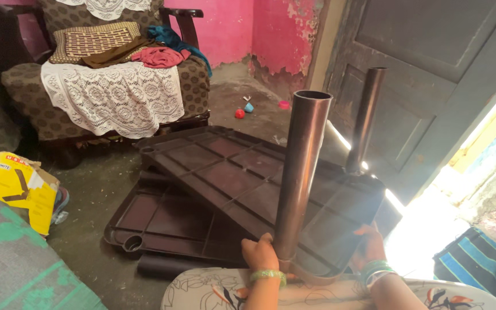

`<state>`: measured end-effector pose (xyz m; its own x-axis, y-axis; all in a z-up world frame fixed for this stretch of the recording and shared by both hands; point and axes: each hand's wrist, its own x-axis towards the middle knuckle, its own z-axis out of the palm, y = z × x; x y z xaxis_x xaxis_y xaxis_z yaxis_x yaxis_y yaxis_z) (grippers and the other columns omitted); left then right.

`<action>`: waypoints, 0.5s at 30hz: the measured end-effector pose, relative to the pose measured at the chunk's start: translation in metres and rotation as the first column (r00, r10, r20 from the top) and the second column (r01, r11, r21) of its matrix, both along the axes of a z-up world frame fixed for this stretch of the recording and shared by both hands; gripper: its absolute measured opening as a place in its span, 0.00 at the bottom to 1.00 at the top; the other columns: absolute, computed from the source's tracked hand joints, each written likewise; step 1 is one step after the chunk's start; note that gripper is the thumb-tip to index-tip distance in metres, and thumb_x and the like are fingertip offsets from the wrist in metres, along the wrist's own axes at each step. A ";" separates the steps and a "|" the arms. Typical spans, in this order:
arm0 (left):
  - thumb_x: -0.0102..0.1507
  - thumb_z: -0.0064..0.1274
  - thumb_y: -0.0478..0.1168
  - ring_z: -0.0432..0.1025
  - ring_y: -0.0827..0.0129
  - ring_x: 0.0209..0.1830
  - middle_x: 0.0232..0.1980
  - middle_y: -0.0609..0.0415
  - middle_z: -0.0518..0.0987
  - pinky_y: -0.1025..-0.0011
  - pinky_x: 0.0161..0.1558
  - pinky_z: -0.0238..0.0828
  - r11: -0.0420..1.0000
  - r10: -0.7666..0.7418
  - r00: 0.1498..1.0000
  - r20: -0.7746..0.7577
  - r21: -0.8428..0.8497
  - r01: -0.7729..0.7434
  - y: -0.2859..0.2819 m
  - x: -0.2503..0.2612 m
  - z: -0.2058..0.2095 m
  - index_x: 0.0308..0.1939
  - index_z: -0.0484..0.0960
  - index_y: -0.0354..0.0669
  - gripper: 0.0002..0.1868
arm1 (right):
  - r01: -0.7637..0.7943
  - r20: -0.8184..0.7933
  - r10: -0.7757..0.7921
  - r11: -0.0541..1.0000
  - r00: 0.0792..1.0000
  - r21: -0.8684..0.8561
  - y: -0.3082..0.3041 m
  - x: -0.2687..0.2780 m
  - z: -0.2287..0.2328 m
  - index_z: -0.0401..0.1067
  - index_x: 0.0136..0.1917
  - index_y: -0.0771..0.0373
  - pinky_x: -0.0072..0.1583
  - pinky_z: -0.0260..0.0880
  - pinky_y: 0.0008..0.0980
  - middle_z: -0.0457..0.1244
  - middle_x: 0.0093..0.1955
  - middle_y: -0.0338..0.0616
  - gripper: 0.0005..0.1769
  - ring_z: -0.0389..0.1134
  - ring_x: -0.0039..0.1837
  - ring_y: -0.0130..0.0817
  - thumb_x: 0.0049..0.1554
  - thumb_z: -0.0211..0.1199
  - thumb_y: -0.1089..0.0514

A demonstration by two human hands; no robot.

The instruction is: The person assembles a plastic table by inserting cylindrical legs into the underside of the tabletop. They handle the tabletop and legs, aligning and pushing the legs into place one at a time.

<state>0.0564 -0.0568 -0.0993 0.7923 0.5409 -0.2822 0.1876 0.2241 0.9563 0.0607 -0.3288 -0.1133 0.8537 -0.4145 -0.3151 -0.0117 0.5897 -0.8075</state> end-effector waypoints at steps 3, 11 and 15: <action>0.56 0.56 0.37 0.78 0.41 0.42 0.46 0.35 0.77 0.44 0.41 0.77 0.981 -0.066 0.987 -0.143 -0.192 0.038 -0.006 -0.023 0.026 0.46 0.70 0.24 0.21 | -0.062 -0.011 0.061 0.997 0.998 -0.051 0.012 -0.012 0.011 0.62 0.66 0.50 0.58 0.65 0.58 0.59 0.53 0.47 0.36 0.64 0.55 0.50 0.42 0.51 0.62; 0.54 0.61 0.42 0.77 0.45 0.48 0.46 0.32 0.80 0.55 0.55 0.71 0.992 0.034 0.981 -0.189 0.123 -0.010 -0.035 -0.026 0.004 0.45 0.73 0.24 0.25 | -0.098 -0.018 0.097 0.975 0.995 -0.202 0.015 -0.024 0.028 0.64 0.70 0.55 0.64 0.61 0.46 0.61 0.63 0.46 0.39 0.61 0.64 0.47 0.42 0.55 0.57; 0.54 0.61 0.40 0.75 0.42 0.52 0.51 0.29 0.77 0.55 0.59 0.68 0.997 0.073 0.988 -0.138 0.033 -0.070 -0.042 -0.015 -0.016 0.48 0.72 0.22 0.26 | -0.162 -0.316 0.146 0.987 0.937 -0.024 0.037 -0.043 0.049 0.58 0.73 0.51 0.60 0.59 0.73 0.55 0.69 0.54 0.40 0.58 0.67 0.60 0.44 0.53 0.54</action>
